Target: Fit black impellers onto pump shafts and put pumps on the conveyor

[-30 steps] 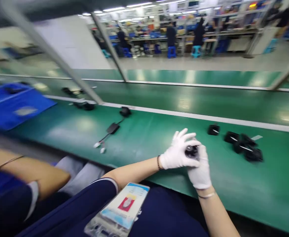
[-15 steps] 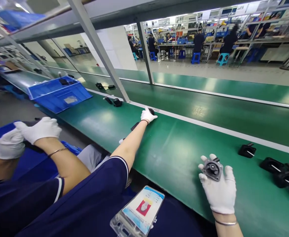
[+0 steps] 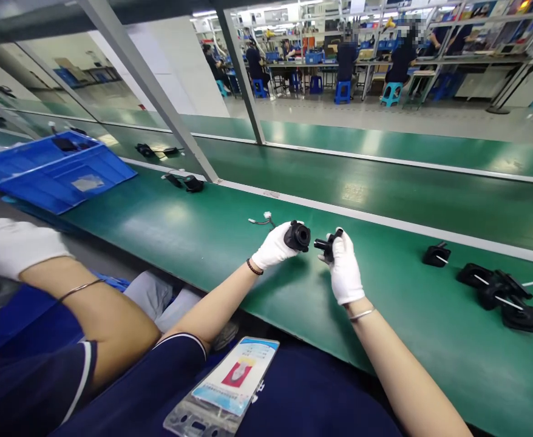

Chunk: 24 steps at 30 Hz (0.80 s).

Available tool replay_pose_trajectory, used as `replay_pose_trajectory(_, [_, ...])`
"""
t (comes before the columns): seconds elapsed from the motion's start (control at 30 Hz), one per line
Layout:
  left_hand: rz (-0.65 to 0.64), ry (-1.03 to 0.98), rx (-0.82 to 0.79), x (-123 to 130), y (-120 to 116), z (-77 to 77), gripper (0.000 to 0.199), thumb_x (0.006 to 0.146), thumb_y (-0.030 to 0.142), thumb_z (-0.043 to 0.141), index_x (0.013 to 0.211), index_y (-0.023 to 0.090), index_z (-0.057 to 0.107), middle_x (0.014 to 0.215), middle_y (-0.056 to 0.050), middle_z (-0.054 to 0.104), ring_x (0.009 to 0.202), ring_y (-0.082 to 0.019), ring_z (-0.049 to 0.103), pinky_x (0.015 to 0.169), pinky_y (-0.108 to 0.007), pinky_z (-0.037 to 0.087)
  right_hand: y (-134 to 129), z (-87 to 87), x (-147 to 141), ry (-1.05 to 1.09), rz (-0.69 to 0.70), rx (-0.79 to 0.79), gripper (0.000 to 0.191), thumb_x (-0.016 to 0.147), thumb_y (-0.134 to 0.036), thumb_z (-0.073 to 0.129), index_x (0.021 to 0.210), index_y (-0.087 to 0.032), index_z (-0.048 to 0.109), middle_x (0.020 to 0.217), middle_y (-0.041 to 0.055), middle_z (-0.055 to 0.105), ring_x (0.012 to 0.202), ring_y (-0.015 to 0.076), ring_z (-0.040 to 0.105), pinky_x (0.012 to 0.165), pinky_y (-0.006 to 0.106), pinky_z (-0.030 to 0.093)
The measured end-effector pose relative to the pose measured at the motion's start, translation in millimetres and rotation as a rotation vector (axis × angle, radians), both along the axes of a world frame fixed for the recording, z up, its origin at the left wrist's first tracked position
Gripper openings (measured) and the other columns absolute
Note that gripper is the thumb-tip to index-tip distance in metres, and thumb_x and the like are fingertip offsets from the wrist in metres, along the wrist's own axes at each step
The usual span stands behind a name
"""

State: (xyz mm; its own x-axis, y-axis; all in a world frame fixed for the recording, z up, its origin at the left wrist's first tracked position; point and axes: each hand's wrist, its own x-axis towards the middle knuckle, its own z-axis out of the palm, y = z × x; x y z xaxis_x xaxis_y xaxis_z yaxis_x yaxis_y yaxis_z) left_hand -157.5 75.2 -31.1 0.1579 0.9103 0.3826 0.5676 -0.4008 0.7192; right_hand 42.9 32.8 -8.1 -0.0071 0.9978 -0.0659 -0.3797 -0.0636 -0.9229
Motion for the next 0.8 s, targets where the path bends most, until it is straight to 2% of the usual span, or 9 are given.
replay_pose_trajectory(0.07, [-0.051,-0.005,0.033,12.8,-9.7,2.1,0.054,0.065,0.019,0.078,0.116,0.016,0.061,0.115,-0.010,0.069,0.110,-0.025,0.066,0.105,-0.039,0.050,0.9,-7.1,-1.2,-0.272,-0.042,0.142,0.066,0.089,-0.067,0.056,0.141,-0.028,0.045,0.140,0.0104,0.054,0.125,0.0263,0.058,0.089,0.043,0.060])
replay_pose_trajectory(0.17, [-0.122,-0.010,0.068,25.2,-18.6,7.8,0.055,0.065,0.025,0.081,0.115,0.017,0.063,0.113,-0.011,0.069,0.105,-0.027,0.067,0.100,-0.042,0.052,-0.7,-12.0,4.1,-0.689,-0.126,0.424,0.065,0.096,-0.062,0.046,0.146,-0.020,0.045,0.144,0.0158,0.052,0.131,0.0296,0.054,0.110,0.054,0.046])
replay_pose_trajectory(0.27, [-0.157,-0.057,0.006,34.6,-18.9,15.8,0.051,0.062,0.025,0.083,0.108,0.017,0.065,0.108,-0.011,0.070,0.099,-0.028,0.067,0.094,-0.042,0.054,-2.6,-10.1,11.7,-0.963,-0.151,0.685,0.063,0.099,-0.058,0.044,0.147,-0.017,0.046,0.147,0.0172,0.049,0.138,0.0305,0.049,0.118,0.053,0.039])
replay_pose_trajectory(0.37, [-0.214,-0.395,-0.102,49.1,2.9,31.2,0.052,0.057,0.022,0.086,0.103,0.015,0.065,0.108,-0.011,0.071,0.101,-0.028,0.067,0.094,-0.041,0.053,-1.4,-8.7,21.5,-1.023,-0.189,0.720,0.067,0.099,-0.057,0.044,0.153,-0.018,0.038,0.155,0.0164,0.041,0.145,0.0304,0.040,0.120,0.052,0.037])
replay_pose_trajectory(0.47, [-0.277,-0.765,-0.155,72.3,54.4,61.3,0.054,0.057,0.016,0.084,0.106,0.013,0.062,0.111,-0.010,0.071,0.104,-0.025,0.067,0.098,-0.039,0.052,2.3,-13.7,37.8,-0.895,-0.208,0.536,0.069,0.098,-0.059,0.044,0.154,-0.019,0.035,0.153,0.0169,0.043,0.139,0.0309,0.048,0.116,0.055,0.041])
replay_pose_trajectory(0.6, [-0.260,-1.019,-0.141,104.1,147.9,115.8,0.044,0.072,0.009,0.073,0.113,0.010,0.058,0.107,-0.010,0.070,0.098,-0.020,0.068,0.098,-0.038,0.051,-2.2,-26.3,75.7,-0.744,-0.241,0.302,0.070,0.094,-0.064,0.050,0.149,-0.022,0.040,0.150,0.0165,0.047,0.132,0.0314,0.054,0.113,0.057,0.043])
replay_pose_trajectory(0.67, [-0.190,-1.112,-0.054,113.3,192.0,135.8,0.051,0.078,0.004,0.067,0.126,0.009,0.051,0.114,-0.011,0.067,0.102,-0.019,0.068,0.099,-0.035,0.051,-13.9,-30.9,102.7,-0.726,-0.261,0.227,0.067,0.092,-0.063,0.054,0.146,-0.024,0.044,0.149,0.0152,0.047,0.132,0.0313,0.054,0.114,0.057,0.042])
replay_pose_trajectory(0.73, [-0.064,-1.153,0.044,115.7,229.6,141.8,0.073,0.079,-0.004,0.065,0.144,0.011,0.035,0.128,-0.011,0.062,0.111,-0.015,0.065,0.103,-0.030,0.048,-31.6,-32.2,133.8,-0.728,-0.301,0.147,0.065,0.091,-0.062,0.056,0.142,-0.024,0.047,0.148,0.0145,0.049,0.131,0.0306,0.055,0.115,0.057,0.041])
replay_pose_trajectory(0.8, [0.070,-1.108,0.043,112.2,258.2,130.7,0.092,0.079,-0.008,0.064,0.153,0.014,0.014,0.138,-0.011,0.056,0.117,-0.010,0.061,0.106,-0.024,0.044,-52.4,-29.6,167.4,-0.756,-0.380,0.066,0.062,0.090,-0.061,0.058,0.139,-0.024,0.050,0.146,0.0138,0.052,0.130,0.0295,0.056,0.117,0.056,0.040])
